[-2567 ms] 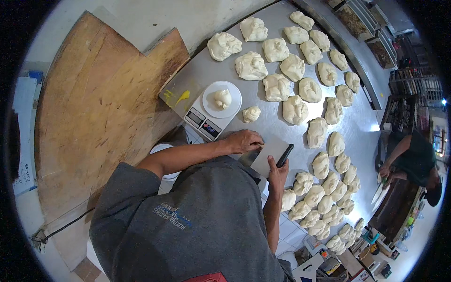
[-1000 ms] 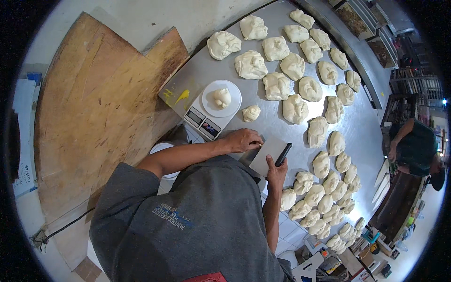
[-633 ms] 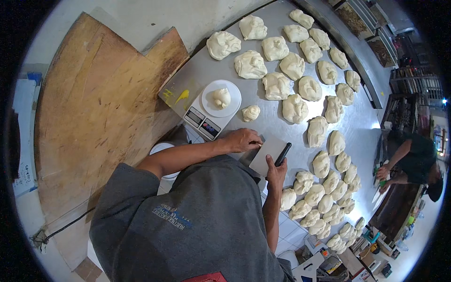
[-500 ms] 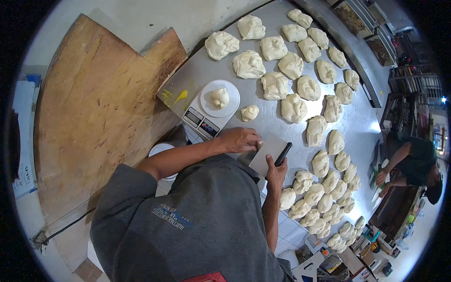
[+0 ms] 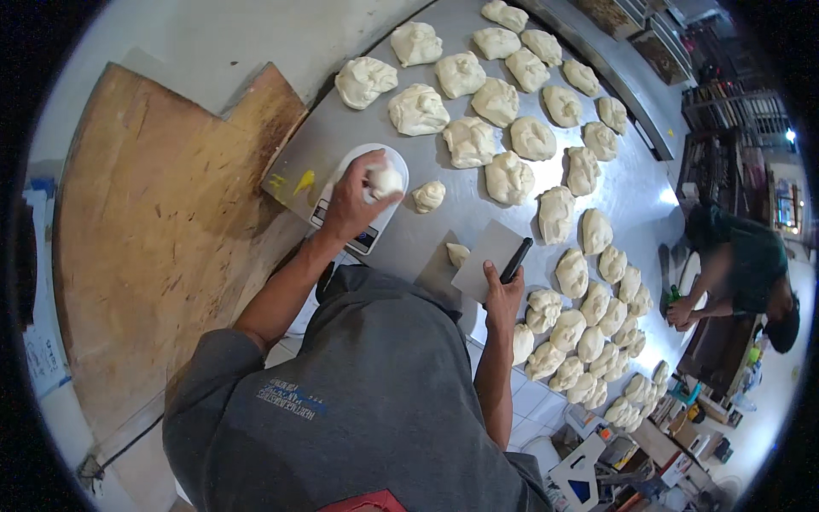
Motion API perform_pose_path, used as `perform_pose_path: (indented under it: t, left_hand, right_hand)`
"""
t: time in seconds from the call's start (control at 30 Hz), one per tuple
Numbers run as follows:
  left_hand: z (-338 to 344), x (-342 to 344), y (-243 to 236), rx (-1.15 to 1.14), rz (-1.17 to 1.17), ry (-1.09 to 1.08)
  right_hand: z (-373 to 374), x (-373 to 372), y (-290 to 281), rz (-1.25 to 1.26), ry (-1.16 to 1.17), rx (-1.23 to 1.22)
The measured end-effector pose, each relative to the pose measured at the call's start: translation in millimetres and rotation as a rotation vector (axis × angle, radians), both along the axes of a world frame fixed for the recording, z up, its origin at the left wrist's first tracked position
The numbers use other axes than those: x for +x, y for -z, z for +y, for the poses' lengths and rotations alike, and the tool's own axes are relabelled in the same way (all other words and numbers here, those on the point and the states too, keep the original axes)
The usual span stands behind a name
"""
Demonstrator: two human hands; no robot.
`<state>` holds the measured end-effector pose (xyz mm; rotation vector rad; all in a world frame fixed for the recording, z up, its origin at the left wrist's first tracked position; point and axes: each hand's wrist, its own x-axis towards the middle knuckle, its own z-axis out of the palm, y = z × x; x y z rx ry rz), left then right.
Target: Weighing and shaping pieces of bread dough on a metal workbench in a bakery.
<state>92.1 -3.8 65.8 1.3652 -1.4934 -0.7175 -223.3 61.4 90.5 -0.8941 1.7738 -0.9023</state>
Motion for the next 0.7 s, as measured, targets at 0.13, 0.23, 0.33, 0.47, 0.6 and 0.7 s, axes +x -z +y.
perform_pose_path:
  t: [0.13,0.23,0.33,0.47,0.6,0.7]
  left_hand:
    - [22.4,-45.9,24.1,-0.113,-0.066,0.261]
    - [25.7,-64.3,59.6,0.056,-0.110,0.647]
    - [22.7,-61.9,70.3,0.110,-0.138,0.750]
    - [26.8,-63.7,71.4,0.084,-0.126,0.751]
    - [30.8,-64.4,76.9,0.047,-0.100,0.715]
    - [32.6,-65.2,86.4,0.052,-0.106,0.737]
  right_hand:
    - [7.1,-10.6,1.9,0.066,-0.032,-0.010]
    - [7.7,-11.6,1.3,0.230,-0.145,0.016]
    - [8.6,-1.1,5.8,0.312,-0.243,0.026]
    - [12.9,11.4,21.5,0.330,-0.332,-0.029]
    - [13.5,23.8,24.6,0.407,-0.397,-0.029]
    - [12.5,33.7,19.5,0.512,-0.451,0.052]
